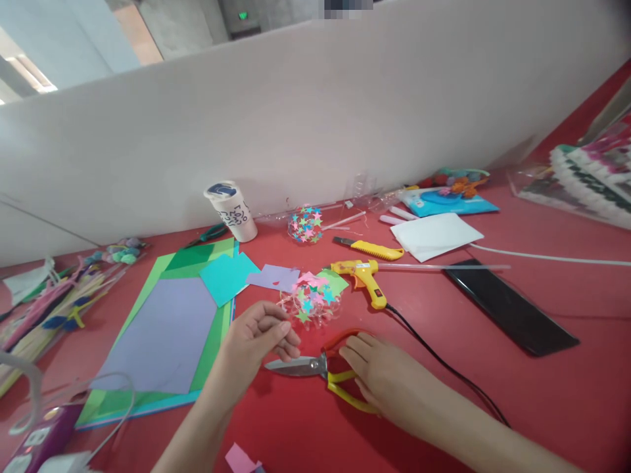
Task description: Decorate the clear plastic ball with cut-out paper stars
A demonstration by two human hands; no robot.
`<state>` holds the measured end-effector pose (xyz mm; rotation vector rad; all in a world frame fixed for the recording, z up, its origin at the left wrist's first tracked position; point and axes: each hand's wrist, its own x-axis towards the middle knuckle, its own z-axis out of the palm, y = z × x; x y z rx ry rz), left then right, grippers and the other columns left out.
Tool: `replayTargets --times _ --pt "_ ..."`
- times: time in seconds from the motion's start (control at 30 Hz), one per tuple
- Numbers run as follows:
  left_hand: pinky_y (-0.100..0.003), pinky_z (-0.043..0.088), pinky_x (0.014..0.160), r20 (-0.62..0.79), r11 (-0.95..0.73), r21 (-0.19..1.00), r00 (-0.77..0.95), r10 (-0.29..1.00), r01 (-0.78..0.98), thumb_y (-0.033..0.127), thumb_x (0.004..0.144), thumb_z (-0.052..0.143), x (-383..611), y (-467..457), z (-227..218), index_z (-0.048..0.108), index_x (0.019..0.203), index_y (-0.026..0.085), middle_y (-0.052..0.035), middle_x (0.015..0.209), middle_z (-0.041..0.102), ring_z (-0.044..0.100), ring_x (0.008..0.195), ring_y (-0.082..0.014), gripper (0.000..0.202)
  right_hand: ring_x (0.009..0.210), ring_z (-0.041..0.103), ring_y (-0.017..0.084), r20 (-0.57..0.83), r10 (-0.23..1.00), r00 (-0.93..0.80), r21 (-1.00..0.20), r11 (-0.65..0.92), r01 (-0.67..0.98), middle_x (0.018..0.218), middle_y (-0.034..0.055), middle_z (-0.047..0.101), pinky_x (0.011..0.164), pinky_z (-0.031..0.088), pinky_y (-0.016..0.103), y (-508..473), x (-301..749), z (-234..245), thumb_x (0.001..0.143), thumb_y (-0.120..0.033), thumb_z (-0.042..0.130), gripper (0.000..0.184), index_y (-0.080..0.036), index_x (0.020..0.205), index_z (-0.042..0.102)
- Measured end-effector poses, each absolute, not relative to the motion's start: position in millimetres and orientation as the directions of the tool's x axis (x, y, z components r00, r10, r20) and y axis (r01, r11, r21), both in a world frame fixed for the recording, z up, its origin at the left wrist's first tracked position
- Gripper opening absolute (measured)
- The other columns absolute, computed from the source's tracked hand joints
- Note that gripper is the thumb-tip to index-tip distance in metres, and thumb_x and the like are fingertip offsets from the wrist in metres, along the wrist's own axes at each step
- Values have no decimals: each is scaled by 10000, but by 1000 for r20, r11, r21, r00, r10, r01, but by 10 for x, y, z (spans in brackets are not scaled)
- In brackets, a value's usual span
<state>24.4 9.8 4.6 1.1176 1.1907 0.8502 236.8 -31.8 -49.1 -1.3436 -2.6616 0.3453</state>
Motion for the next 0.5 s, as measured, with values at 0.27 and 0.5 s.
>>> replayTargets --times 0.27,0.5 --pt "-263 525 573 -322 306 945 178 930 115 341 728 675 156 -59 -33 508 797 187 -39 697 730 683 605 -164 237 722 615 249 12 986 -164 -372 157 915 812 124 636 598 412 317 177 2835 -422 884 -260 481 158 -164 803 578" --pt "-240 504 538 -375 380 925 224 899 24 310 724 678 444 -264 -98 499 744 187 -27 654 725 675 564 -153 218 825 628 310 -19 997 71 -588 -69 806 843 152 658 652 413 336 592 2925 -630 766 -258 601 105 -171 765 541"
